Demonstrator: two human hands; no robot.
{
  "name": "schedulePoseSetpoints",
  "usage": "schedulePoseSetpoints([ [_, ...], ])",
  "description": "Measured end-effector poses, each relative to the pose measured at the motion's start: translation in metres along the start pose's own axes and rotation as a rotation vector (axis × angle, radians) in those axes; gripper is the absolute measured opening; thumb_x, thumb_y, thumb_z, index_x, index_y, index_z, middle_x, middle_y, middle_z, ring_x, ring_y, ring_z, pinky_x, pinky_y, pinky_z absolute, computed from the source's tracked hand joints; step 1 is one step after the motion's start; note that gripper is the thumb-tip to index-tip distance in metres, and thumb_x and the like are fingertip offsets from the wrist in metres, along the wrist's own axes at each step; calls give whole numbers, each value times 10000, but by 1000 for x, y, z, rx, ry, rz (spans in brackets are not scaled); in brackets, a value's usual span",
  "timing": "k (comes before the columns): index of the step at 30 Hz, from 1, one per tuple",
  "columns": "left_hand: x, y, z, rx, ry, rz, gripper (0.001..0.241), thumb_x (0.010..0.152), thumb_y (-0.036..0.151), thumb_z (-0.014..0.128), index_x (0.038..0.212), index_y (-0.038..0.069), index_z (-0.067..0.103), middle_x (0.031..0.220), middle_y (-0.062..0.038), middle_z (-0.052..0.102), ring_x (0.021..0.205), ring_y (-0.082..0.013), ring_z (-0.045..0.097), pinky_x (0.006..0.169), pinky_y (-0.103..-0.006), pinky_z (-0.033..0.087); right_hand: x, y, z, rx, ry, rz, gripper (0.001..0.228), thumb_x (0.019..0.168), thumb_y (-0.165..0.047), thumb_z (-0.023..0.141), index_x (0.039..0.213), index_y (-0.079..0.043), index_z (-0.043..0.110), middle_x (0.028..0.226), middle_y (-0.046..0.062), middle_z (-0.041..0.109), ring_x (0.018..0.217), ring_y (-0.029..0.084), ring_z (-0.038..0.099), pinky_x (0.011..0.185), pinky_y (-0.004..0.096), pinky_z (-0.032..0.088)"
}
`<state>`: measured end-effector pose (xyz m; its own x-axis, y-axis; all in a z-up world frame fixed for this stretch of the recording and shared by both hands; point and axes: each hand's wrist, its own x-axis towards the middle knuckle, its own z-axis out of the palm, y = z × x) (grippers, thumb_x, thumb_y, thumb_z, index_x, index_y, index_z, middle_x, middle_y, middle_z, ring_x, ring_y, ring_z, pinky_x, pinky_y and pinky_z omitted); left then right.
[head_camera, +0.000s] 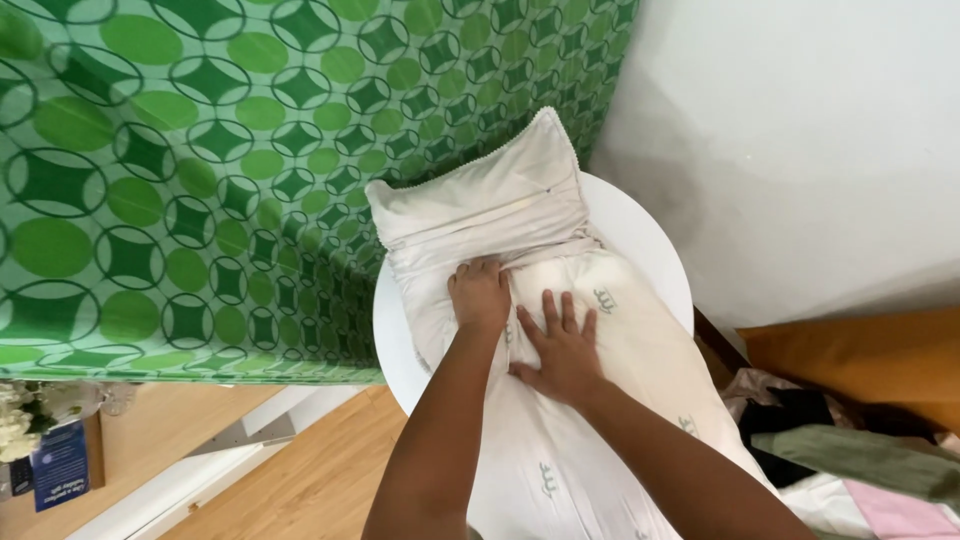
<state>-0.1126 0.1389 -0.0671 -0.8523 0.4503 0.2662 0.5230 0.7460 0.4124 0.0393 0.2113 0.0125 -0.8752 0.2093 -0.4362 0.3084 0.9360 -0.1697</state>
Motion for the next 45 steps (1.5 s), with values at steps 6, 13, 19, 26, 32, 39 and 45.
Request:
schedulePoseSetpoints([
  [6,-36,12,9,125,-227,36,267,973,323,573,952,92,706,922,-123,729,870,-313,678,786,-493,510,25,9,12,-78,-51,7,884,941,-629,520,1640,-248,136,1712,181,-14,1556,426,-107,1191,717,-19],
  [13,-109,38,-55,-136,-410,18,219,899,258,691,901,41,663,851,-167,693,825,-349,672,778,-490,528,45,11,21,-214,-144,7,852,968,-470,586,1647,-143,189,1712,190,54,1551,455,-110,1167,745,17],
  [19,-112,6,-43,-254,-62,23,179,787,77,712,926,-7,638,925,-245,656,835,-428,633,714,-503,536,26,27,20,185,96,-107,662,910,-459,667,1463,-176,439,1629,173,232,1538,390,60,1176,701,41],
  [26,-105,50,-63,-259,-74,84,208,829,171,745,918,11,646,836,-219,672,809,-428,639,731,-531,516,62,62,33,266,816,-145,484,706,-156,782,1161,-111,626,1243,144,579,1218,349,508,1042,537,373],
  [32,-101,28,-67,-256,-327,-78,283,880,226,710,1078,29,664,962,-203,721,932,-386,680,828,-487,545,82,107,-3,85,834,66,496,753,-146,763,1236,-170,651,1245,85,611,1229,300,532,1076,531,359],
  [39,-69,53,-99,-197,-618,-252,473,873,404,735,1180,55,649,1118,-173,701,1055,-343,668,932,-433,523,88,128,6,577,279,526,726,898,-425,670,1498,-61,482,1407,234,576,1287,408,559,1065,508,463],
  [45,-42,55,-88,-13,-755,-158,455,935,325,619,1316,78,597,1197,-146,695,1105,-307,667,957,-446,534,54,190,-1,647,0,346,1105,755,-734,745,1534,-9,447,1505,252,533,1381,364,533,1154,445,424],
])
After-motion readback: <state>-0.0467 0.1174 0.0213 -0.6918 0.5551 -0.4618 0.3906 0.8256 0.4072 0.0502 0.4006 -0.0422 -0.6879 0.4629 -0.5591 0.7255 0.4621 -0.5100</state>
